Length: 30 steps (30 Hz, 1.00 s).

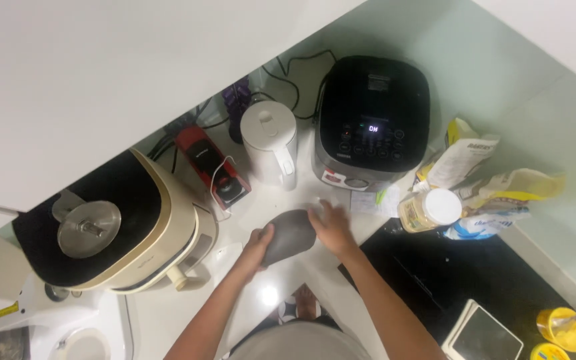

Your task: Clean a stand mixer hook and then weigh and portion out pieces of dark dough using a digital scale.

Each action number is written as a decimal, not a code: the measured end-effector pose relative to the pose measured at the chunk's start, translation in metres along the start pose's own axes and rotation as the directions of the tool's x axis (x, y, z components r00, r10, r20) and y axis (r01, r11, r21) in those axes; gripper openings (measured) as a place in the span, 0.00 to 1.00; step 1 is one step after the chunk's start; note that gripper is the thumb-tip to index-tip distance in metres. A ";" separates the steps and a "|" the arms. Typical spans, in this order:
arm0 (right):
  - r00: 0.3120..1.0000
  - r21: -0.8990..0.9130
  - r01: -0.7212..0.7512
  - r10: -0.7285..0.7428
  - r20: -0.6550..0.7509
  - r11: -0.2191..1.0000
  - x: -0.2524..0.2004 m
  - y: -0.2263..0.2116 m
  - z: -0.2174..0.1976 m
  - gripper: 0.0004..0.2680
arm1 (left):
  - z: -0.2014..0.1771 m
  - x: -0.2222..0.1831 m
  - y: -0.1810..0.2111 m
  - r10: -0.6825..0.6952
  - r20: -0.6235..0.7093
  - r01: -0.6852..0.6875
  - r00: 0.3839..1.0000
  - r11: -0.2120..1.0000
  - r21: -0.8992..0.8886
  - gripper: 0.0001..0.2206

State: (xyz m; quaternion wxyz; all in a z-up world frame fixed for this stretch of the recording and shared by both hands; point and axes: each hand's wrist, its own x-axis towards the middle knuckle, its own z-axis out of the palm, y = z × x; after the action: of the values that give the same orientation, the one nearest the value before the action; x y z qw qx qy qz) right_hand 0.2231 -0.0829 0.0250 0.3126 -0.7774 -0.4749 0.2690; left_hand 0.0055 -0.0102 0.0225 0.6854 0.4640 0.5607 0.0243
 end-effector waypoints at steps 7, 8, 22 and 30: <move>0.997 0.199 -0.062 0.072 -0.042 0.978 -0.034 -0.049 -0.001 0.21 | -0.001 -0.069 0.010 0.109 0.205 0.011 0.973 0.860 -0.510 0.33; 0.997 0.200 -0.064 0.073 -0.038 0.978 -0.037 -0.065 -0.010 0.21 | -0.005 -0.070 0.005 0.105 0.203 0.014 0.974 0.860 -0.510 0.33; 0.971 0.333 -0.219 0.170 0.170 0.917 -0.036 -0.013 0.012 0.23 | -0.013 -0.084 -0.073 0.633 -0.372 0.091 0.679 0.431 0.898 0.22; 0.994 -0.030 0.040 -0.043 -0.102 0.999 -0.152 -0.028 -0.059 0.19 | -0.028 -0.048 -0.104 0.634 -0.275 -0.009 0.723 0.407 0.913 0.41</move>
State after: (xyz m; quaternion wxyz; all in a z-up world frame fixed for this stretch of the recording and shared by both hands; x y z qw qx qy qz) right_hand 0.1877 -0.2242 0.1029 0.3315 -0.7844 -0.4780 0.2154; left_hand -0.0851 -0.0784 -0.0093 0.1217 0.8152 0.5659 0.0214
